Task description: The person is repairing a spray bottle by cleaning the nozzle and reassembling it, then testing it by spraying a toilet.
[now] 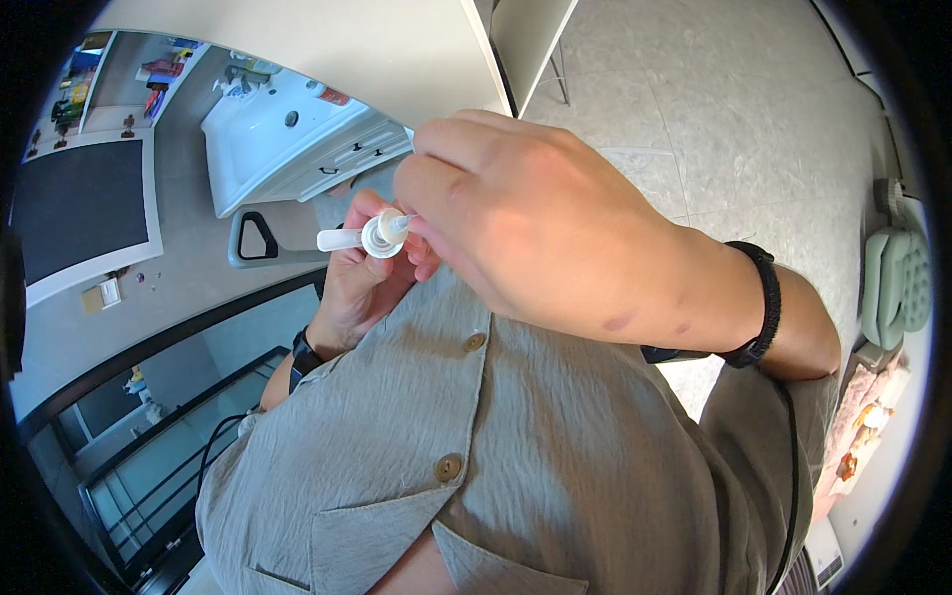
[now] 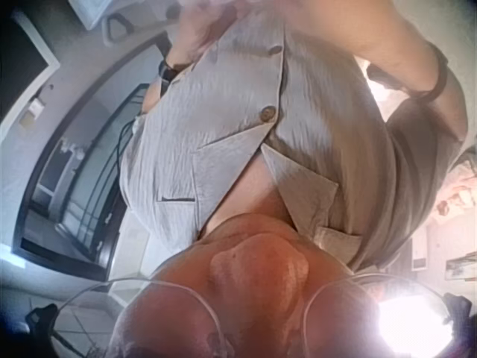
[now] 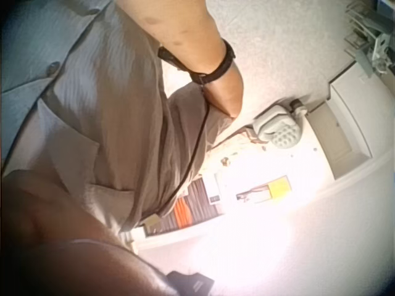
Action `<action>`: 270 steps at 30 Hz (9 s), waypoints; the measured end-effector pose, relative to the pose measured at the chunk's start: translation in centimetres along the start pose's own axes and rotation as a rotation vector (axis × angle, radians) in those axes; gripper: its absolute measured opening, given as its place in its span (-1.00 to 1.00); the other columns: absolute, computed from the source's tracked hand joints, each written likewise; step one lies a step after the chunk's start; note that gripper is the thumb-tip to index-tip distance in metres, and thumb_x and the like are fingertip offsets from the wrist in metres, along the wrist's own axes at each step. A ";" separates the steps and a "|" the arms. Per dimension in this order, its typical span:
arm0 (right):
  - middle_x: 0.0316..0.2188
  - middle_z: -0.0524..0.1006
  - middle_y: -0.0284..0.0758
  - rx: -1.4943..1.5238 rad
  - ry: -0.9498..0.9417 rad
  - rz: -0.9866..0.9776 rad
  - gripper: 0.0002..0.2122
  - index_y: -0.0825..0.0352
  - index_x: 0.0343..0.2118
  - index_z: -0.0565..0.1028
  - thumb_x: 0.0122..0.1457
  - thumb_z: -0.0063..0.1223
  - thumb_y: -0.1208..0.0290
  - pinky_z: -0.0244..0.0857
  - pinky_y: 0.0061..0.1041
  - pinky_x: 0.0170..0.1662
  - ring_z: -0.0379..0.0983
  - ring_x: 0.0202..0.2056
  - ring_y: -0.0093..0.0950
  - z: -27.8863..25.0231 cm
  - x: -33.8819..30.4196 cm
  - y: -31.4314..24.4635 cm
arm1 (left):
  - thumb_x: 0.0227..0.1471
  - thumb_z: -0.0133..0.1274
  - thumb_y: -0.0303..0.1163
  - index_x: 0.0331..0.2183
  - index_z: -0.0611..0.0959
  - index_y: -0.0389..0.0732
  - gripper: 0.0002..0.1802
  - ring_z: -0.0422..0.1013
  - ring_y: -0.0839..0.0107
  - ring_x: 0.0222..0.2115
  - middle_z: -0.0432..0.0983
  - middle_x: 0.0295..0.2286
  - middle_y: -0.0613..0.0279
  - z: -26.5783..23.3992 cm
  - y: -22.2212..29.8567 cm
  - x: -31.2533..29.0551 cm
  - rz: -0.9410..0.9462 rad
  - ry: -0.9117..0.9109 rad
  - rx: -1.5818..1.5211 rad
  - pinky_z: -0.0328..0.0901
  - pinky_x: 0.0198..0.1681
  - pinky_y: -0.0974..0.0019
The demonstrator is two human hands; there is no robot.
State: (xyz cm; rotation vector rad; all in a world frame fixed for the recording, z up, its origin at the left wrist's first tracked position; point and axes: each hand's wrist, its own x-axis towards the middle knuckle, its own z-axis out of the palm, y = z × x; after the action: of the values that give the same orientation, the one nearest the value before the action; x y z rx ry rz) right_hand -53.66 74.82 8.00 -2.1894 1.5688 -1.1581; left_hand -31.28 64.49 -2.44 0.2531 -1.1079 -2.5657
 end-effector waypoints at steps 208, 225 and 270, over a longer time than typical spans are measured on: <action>-0.54 0.49 -0.21 0.031 -0.147 0.034 -0.92 0.34 -0.38 0.49 0.04 0.11 0.60 0.38 -0.27 -0.48 0.49 -0.51 -0.19 1.6 -2.0 -0.2 | 0.11 0.13 -0.63 -0.32 0.55 -0.29 -0.91 0.45 0.58 -0.62 0.52 -0.50 0.30 5.1 5.4 0.7 -0.105 0.144 0.584 0.31 -0.57 0.47; -0.51 0.55 -0.17 0.114 -0.365 0.106 -0.94 0.33 -0.36 0.51 0.21 0.06 0.49 0.40 -0.25 -0.43 0.52 -0.50 -0.14 4.2 1.8 -1.2 | 0.10 0.12 -0.59 -0.31 0.55 -0.26 -0.91 0.41 0.57 -0.68 0.50 -0.52 0.31 1.7 6.0 -2.1 -0.029 0.157 0.437 0.25 -0.64 0.45; -0.43 0.61 -0.18 0.043 0.025 0.187 -0.92 0.43 -0.26 0.51 0.20 0.10 0.69 0.52 -0.51 -0.39 0.66 -0.43 -0.40 14.0 13.8 -4.9 | 0.20 0.12 -0.49 -0.26 0.46 -0.29 -0.85 0.29 0.56 -0.61 0.42 -0.37 0.18 -11.4 11.7 -2.6 0.125 0.007 -0.150 0.31 -0.59 0.44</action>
State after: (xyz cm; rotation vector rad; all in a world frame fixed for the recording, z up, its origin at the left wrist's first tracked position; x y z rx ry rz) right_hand -38.74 61.06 7.93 -1.9604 1.6998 -1.1544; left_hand -22.84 50.30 -1.50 0.1510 -0.8933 -2.5191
